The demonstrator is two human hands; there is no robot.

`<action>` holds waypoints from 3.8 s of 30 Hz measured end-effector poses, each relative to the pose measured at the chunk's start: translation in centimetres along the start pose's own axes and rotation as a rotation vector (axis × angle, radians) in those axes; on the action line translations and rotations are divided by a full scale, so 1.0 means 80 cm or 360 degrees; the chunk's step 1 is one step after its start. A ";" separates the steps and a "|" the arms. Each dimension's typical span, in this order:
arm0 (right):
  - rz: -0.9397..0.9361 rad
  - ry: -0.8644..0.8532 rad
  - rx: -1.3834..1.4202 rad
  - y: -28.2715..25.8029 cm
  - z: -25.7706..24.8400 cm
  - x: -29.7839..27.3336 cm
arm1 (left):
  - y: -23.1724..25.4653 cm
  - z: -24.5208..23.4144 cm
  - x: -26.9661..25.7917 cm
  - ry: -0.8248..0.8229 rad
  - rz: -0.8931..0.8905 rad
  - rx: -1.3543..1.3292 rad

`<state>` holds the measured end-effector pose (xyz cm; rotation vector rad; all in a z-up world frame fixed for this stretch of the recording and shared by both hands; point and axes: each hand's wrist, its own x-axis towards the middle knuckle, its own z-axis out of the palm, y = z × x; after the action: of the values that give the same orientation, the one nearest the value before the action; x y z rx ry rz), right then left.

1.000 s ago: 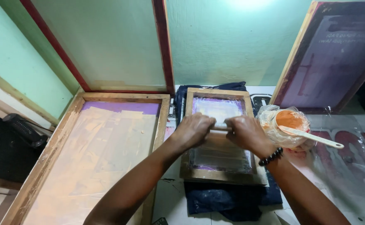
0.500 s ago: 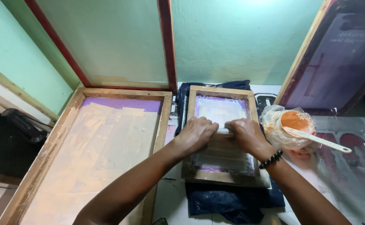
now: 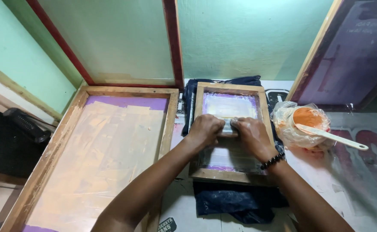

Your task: The person uses a squeegee to pull white ink across a screen printing frame placed over a dark garment. They repeatedly pull the squeegee across the mesh to apply the ink evenly. The person lifts the frame to check the print and then continues the process.

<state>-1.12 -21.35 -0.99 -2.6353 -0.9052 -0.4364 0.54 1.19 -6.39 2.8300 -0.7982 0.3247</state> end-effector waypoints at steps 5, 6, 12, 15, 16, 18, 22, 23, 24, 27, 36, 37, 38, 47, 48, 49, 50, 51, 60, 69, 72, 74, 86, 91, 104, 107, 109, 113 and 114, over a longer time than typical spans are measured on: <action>0.0130 -0.0327 -0.0072 -0.048 -0.067 -0.015 | 0.053 -0.143 -0.039 -0.0310 0.0059 -0.0216; 0.0227 -0.0454 -0.0073 -0.059 -0.091 -0.010 | 0.058 -0.166 -0.035 -0.0361 0.0034 -0.0254; 0.0305 -0.0191 -0.0360 0.014 -0.056 0.104 | -0.031 -0.118 0.072 0.0016 -0.0033 -0.0089; 0.0269 -0.0245 -0.0574 0.046 -0.003 0.136 | -0.086 -0.026 0.114 -0.0031 -0.0126 -0.0014; 0.0269 -0.0246 -0.0578 0.044 -0.010 0.134 | -0.080 -0.034 0.112 -0.0029 -0.0126 -0.0016; 0.0231 -0.0273 -0.0247 0.033 -0.016 0.122 | -0.066 -0.043 0.097 0.0013 -0.0017 -0.0102; 0.0375 -0.0427 0.0263 -0.009 -0.062 0.096 | -0.043 -0.065 0.059 0.0060 0.0033 -0.0178; 0.0347 -0.0408 0.0020 0.002 -0.044 0.088 | -0.025 -0.084 0.045 0.0084 0.0084 -0.0159; 0.0316 -0.0402 -0.0219 0.010 -0.023 0.074 | -0.005 -0.100 0.024 0.0099 0.0124 -0.0149; 0.0266 -0.0358 -0.0181 -0.004 -0.026 0.019 | 0.035 -0.101 -0.016 0.0026 0.0118 -0.0149; 0.0016 0.0128 -0.0317 0.007 -0.033 0.040 | 0.022 -0.068 0.025 0.0377 -0.0080 0.0394; 0.0020 0.0126 -0.0318 0.022 -0.009 0.043 | 0.019 -0.059 0.028 0.0376 -0.0076 0.0390; 0.0009 0.0122 -0.0305 0.038 0.014 0.049 | 0.012 -0.052 0.034 0.0354 -0.0090 0.0355; -0.0026 -0.0044 -0.0103 -0.049 -0.032 -0.038 | 0.045 -0.051 -0.046 -0.0023 0.0062 -0.0103; -0.0076 -0.0060 -0.0114 -0.066 -0.056 -0.040 | 0.055 -0.070 -0.052 -0.0080 0.0082 -0.0157; -0.0074 -0.0051 -0.0120 -0.059 -0.059 -0.031 | 0.053 -0.093 -0.044 -0.0074 0.0089 -0.0152; 0.0063 -0.0233 -0.0168 -0.054 -0.061 -0.027 | 0.055 -0.113 -0.040 -0.0178 0.0051 -0.0217; 0.0203 -0.0414 -0.0215 -0.049 -0.063 -0.022 | 0.056 -0.134 -0.036 -0.0281 0.0012 -0.0281; 0.0220 -0.0334 -0.0381 0.039 -0.018 0.132 | -0.079 -0.029 0.108 0.0136 -0.0047 0.0068; 0.0157 -0.0382 -0.0288 0.041 0.009 0.064 | -0.010 -0.095 0.014 0.0137 0.0142 -0.0234; 0.0166 -0.0332 -0.0190 0.009 -0.019 0.012 | 0.036 -0.103 -0.026 0.0053 0.0176 -0.0169; 0.0081 -0.0218 -0.0252 -0.001 -0.032 0.010 | 0.044 -0.107 -0.023 0.0063 0.0129 -0.0068; 0.0044 -0.0007 -0.0248 0.047 0.044 0.036 | 0.004 -0.028 0.029 0.0211 -0.0064 0.0208; -0.0028 -0.0162 -0.0139 -0.023 -0.019 -0.023 | 0.043 -0.055 -0.028 -0.0006 0.0035 0.0149; 0.0219 -0.0281 -0.0355 0.057 -0.005 0.132 | -0.067 -0.036 0.105 0.0040 -0.0045 0.0003; 0.0251 -0.0317 -0.0436 0.047 0.007 0.135 | -0.071 -0.042 0.097 0.0073 -0.0018 -0.0041; 0.0314 -0.0367 -0.0483 0.034 0.009 0.114 | -0.054 -0.046 0.074 0.0110 0.0043 -0.0081; 0.0320 -0.0319 -0.0213 -0.023 -0.037 0.071 | -0.013 -0.080 0.021 0.0154 0.0110 -0.0181; 0.0321 -0.0230 -0.0012 -0.046 -0.060 0.057 | 0.000 -0.092 0.007 0.0111 0.0120 -0.0216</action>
<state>-0.88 -18.02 5.84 -2.7576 -0.6692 -0.2020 -0.16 2.66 0.77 2.6530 -0.8787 0.3638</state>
